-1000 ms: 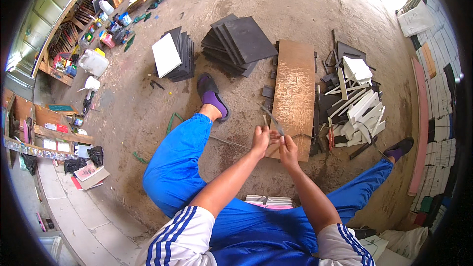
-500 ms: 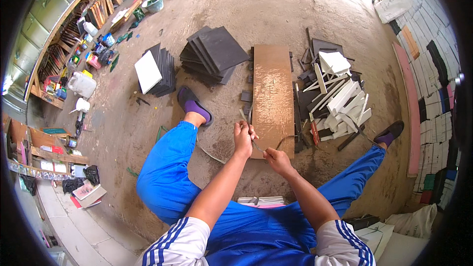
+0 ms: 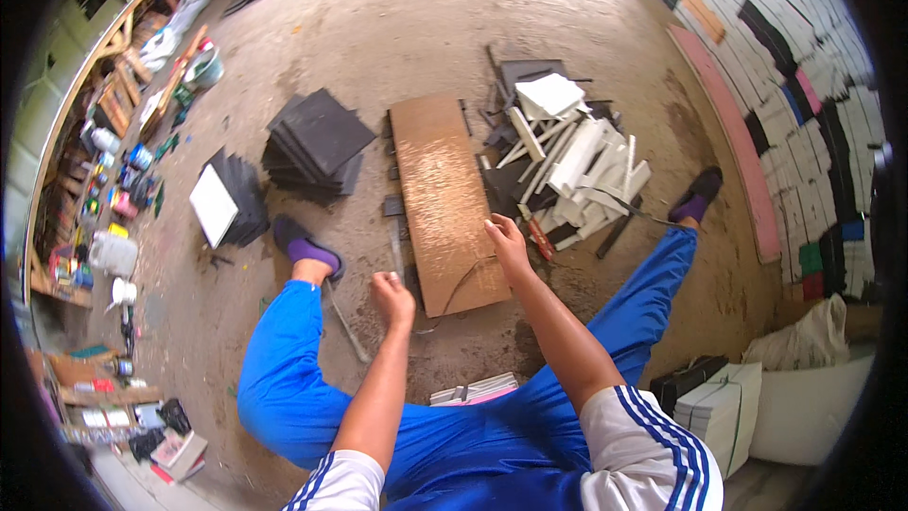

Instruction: The person sits on the floor and bundles a stack of white rectangular panels using a green strap, then cuts the strap with a knife. The person then handles dark rectangular panels, stacking them on a wooden board.

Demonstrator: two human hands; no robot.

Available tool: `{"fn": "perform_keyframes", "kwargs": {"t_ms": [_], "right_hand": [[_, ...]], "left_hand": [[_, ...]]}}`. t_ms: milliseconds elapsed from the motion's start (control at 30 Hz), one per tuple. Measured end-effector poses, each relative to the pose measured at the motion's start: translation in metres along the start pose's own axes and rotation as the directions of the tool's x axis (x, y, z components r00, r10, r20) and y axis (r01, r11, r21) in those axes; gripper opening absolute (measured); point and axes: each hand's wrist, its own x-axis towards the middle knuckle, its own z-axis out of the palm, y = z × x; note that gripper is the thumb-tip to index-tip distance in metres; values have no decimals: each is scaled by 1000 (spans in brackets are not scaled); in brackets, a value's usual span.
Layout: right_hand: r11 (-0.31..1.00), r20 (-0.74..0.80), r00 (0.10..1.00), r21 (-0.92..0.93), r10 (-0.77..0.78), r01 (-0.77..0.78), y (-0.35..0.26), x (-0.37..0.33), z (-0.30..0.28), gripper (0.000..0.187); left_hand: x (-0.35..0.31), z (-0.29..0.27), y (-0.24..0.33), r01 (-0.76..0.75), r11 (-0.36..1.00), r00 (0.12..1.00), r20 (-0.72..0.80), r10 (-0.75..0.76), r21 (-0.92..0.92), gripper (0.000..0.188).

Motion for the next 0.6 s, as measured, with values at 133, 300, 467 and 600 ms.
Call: {"fn": "perform_keyframes", "kwargs": {"t_ms": [133,300,467,600], "right_hand": [[998,-235,970,-24,58,-66,22,26,-57,60],[995,-573,814,64,96,-72,65,81,-192,67],[955,-576,786,290,225,-61,50,108,-287,88],[928,-586,765,371,267,-40,47,132,-339,98]], "left_hand": [[42,-17,35,-197,964,976,-58,210,181,12],[59,5,119,-110,984,983,132,129,-138,13],[22,60,145,-187,953,891,367,266,-238,15],[-19,113,142,85,886,790,573,219,-456,11]]}}
